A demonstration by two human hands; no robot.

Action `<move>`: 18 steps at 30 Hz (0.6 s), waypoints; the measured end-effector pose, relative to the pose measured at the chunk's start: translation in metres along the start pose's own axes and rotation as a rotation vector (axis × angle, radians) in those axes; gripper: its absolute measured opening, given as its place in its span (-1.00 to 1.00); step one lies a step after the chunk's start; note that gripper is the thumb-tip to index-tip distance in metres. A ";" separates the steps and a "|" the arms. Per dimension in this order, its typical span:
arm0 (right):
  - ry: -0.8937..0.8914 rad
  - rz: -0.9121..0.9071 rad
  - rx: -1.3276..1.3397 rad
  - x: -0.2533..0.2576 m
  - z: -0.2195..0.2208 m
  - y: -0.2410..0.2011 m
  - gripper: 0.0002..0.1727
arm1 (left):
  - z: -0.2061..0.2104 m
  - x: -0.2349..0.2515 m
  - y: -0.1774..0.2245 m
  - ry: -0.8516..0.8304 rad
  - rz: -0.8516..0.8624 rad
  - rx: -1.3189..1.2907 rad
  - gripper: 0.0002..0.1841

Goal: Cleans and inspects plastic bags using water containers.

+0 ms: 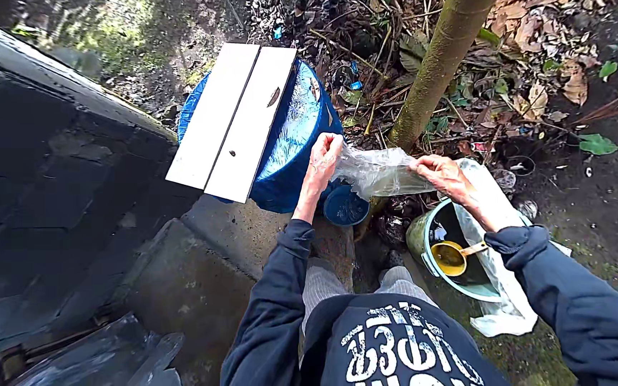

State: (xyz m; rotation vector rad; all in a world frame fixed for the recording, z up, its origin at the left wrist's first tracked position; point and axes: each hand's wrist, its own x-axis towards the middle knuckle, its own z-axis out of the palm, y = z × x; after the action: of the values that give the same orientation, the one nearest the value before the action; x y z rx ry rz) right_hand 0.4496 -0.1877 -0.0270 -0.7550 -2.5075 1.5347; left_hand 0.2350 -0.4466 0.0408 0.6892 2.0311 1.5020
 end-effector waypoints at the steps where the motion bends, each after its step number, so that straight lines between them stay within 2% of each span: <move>1: 0.033 0.004 0.013 -0.003 -0.001 -0.004 -0.72 | -0.004 -0.003 0.005 -0.051 0.011 0.047 -0.77; 3: 0.057 0.038 0.076 -0.013 -0.003 -0.021 -0.69 | -0.004 -0.006 0.017 -0.141 0.036 0.115 -0.62; 4: 0.053 0.064 0.108 -0.017 -0.002 -0.030 -0.67 | -0.004 -0.009 0.016 -0.162 0.055 0.170 -0.61; 6: 0.025 0.109 0.159 -0.019 0.002 -0.047 -0.64 | -0.012 -0.016 -0.003 -0.131 0.108 0.285 -0.81; 7: 0.021 0.130 0.186 -0.019 0.005 -0.053 -0.63 | -0.015 -0.019 -0.015 -0.098 0.141 0.330 -0.85; 9: 0.031 0.140 0.214 -0.017 0.016 -0.047 -0.63 | -0.019 -0.022 -0.032 -0.043 0.194 0.383 -0.75; 14: 0.051 0.174 0.258 -0.015 0.035 -0.038 -0.63 | -0.027 -0.028 -0.046 0.002 0.147 0.230 -0.70; 18: 0.134 0.146 0.151 -0.013 0.045 -0.041 -0.67 | -0.029 -0.033 -0.051 -0.019 0.119 0.128 -0.70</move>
State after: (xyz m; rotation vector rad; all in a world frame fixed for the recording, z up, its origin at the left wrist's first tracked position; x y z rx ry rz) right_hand 0.4310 -0.2452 -0.0112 -1.0004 -2.2565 1.6376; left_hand 0.2346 -0.5020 0.0026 0.8864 2.1193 1.4333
